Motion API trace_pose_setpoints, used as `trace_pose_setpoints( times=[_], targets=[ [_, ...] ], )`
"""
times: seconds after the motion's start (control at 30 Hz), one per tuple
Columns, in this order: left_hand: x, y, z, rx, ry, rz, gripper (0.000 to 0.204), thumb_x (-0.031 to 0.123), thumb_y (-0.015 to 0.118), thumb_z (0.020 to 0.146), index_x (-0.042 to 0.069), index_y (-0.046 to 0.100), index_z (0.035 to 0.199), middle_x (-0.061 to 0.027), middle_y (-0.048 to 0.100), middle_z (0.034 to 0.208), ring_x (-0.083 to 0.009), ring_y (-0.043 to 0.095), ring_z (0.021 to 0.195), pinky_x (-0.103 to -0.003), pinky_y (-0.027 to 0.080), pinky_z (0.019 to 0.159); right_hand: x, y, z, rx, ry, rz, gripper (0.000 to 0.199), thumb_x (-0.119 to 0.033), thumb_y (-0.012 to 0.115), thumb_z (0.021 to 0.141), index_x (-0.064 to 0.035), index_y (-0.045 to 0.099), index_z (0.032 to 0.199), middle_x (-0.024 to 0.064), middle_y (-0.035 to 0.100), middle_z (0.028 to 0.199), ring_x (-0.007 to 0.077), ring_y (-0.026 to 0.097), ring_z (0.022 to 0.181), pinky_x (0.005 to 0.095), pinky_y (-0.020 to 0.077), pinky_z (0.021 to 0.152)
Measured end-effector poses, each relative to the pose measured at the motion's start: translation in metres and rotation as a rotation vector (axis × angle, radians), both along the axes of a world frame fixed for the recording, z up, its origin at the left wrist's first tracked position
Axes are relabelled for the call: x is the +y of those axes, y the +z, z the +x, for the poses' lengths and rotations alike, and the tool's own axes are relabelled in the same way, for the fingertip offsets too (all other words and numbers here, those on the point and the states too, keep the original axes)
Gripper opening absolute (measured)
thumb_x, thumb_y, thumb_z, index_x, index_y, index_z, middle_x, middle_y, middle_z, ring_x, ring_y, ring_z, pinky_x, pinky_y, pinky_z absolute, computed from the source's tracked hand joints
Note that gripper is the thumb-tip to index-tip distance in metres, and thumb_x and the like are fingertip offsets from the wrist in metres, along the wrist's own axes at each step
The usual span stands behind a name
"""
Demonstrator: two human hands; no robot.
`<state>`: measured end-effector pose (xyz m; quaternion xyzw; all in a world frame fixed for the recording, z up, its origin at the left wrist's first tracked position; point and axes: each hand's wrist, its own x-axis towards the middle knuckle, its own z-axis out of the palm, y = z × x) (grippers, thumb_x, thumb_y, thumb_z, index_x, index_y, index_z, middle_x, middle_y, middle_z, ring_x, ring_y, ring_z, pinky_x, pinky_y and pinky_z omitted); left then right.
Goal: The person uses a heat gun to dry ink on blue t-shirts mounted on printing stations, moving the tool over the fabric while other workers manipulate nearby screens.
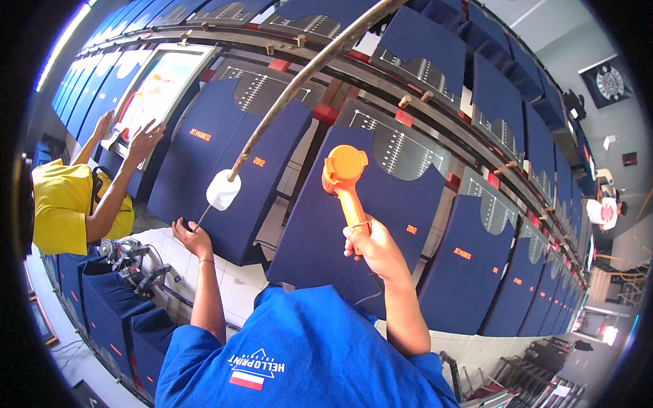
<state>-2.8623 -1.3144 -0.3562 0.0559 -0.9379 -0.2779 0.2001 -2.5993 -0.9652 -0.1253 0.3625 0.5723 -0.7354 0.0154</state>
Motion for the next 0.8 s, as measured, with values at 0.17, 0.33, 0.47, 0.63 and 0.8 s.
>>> trace_pose_setpoints(
  times=[0.17, 0.33, 0.47, 0.63, 0.8],
  targets=[
    [-0.002, -0.005, 0.000, 0.012, -0.027, -0.027, 0.036, 0.011, 0.050, 0.092, -0.006, 0.054, 0.122, -0.0271, 0.044, 0.138, -0.0384, 0.037, 0.135, -0.044, 0.031, 0.112, 0.003, 0.000, 0.001, 0.019, -0.010, -0.035, 0.037, -0.032, 0.067, 0.091, -0.0024, 0.053, 0.108, 0.0013, 0.061, 0.076, 0.0100, 0.061, 0.067, 0.0239, 0.0468, 0.059],
    [-0.006, -0.014, -0.002, 0.068, -0.050, -0.095, 0.034, 0.009, 0.051, 0.091, -0.009, 0.056, 0.120, -0.0232, 0.054, 0.129, -0.0365, 0.037, 0.135, -0.042, 0.032, 0.112, 0.005, 0.000, 0.002, 0.025, 0.000, -0.041, 0.037, -0.032, 0.067, 0.092, -0.0024, 0.052, 0.108, 0.0014, 0.060, 0.076, 0.0099, 0.060, 0.067, 0.0238, 0.0470, 0.059],
    [-0.001, -0.009, 0.000, 0.045, -0.029, -0.075, 0.035, 0.010, 0.051, 0.091, -0.008, 0.056, 0.120, -0.0256, 0.050, 0.133, -0.0369, 0.038, 0.135, -0.043, 0.034, 0.111, 0.001, -0.006, 0.002, 0.055, 0.008, -0.030, 0.038, -0.033, 0.067, 0.092, -0.0022, 0.053, 0.110, 0.0012, 0.060, 0.076, 0.0098, 0.060, 0.067, 0.0237, 0.0472, 0.059],
    [-0.008, -0.014, -0.001, 0.030, -0.038, -0.057, 0.036, 0.011, 0.050, 0.092, -0.006, 0.054, 0.123, -0.0275, 0.044, 0.138, -0.0378, 0.037, 0.135, -0.043, 0.034, 0.111, 0.001, -0.004, 0.001, 0.045, 0.006, -0.037, 0.037, -0.031, 0.067, 0.092, -0.0021, 0.053, 0.111, 0.0010, 0.060, 0.076, 0.0097, 0.060, 0.067, 0.0234, 0.0468, 0.060],
    [-0.008, -0.012, -0.001, 0.019, -0.036, -0.047, 0.036, 0.012, 0.051, 0.092, -0.005, 0.054, 0.123, -0.0270, 0.042, 0.139, -0.0382, 0.038, 0.134, -0.043, 0.033, 0.111, 0.004, 0.000, 0.003, 0.026, 0.000, -0.043, 0.038, -0.032, 0.067, 0.091, -0.0026, 0.053, 0.111, 0.0012, 0.059, 0.076, 0.0104, 0.060, 0.067, 0.0240, 0.0468, 0.059]
  ],
)
